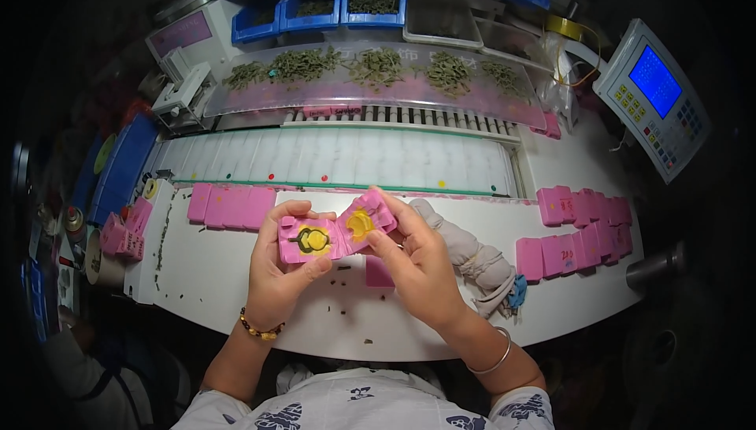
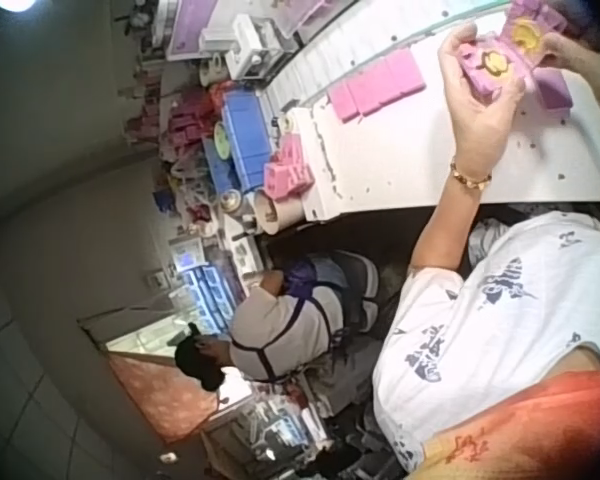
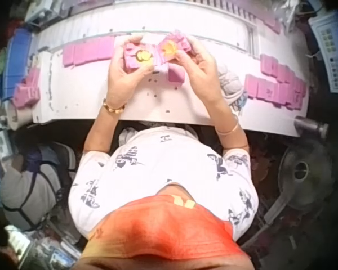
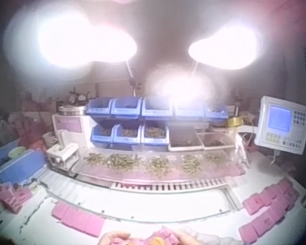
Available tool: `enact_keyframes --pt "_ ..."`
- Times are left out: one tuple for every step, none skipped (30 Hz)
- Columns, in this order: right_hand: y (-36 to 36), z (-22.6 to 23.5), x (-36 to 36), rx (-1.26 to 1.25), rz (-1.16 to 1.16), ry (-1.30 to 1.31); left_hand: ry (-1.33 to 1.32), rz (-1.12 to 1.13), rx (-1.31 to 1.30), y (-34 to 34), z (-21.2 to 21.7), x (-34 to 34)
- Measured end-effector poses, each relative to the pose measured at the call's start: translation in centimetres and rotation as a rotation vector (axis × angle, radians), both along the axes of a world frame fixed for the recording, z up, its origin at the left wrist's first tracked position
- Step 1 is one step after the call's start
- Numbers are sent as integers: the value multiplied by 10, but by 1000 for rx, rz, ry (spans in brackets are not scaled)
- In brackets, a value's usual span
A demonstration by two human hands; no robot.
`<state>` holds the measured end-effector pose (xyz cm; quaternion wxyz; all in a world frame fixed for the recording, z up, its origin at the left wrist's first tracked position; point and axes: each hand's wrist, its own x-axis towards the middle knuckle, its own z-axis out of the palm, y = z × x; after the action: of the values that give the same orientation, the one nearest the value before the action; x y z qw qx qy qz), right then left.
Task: Placing dried botanical materials into molds and pressing them down as part of candle production.
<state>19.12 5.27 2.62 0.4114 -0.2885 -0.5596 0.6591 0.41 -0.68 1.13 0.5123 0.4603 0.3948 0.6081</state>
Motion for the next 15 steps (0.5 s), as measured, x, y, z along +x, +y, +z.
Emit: enact_keyframes --pt "-1 1 -4 0 3 1 12 25 82 0 -3 2" --pt "-2 3 -7 -51 -25 73 14 28 83 2 -6 4" --pt "-3 4 -9 -102 -54 143 -66 32 99 4 -9 5" --pt "-5 4 -8 -102 -52 143 -146 35 116 5 -10 6" --pt "-8 3 -7 19 -26 16 -146 38 117 6 -7 9" --pt "-10 1 -6 139 -1 -110 -345 60 60 9 -2 13" --pt "-11 0 -7 387 -2 -219 -544 82 2 11 0 14" --pt "-12 -2 -9 636 -4 -327 -542 84 2 13 -4 12" --pt "-21 0 -13 574 30 -333 -609 25 -52 15 -9 9" --pt "-30 2 -17 511 64 -339 -676 -34 -106 17 -10 7" --pt "-33 3 -18 512 68 -337 -676 48 -180 18 -7 11" --pt "-36 3 -18 556 105 -366 -675 51 -179 19 -7 8" --pt "-37 3 -18 599 141 -396 -723 -5 -245 20 -9 4" --pt "-36 6 -17 599 143 -394 -770 -61 -311 21 -9 2" --pt "-32 9 -15 636 138 -394 -732 -7 -344 19 3 7"
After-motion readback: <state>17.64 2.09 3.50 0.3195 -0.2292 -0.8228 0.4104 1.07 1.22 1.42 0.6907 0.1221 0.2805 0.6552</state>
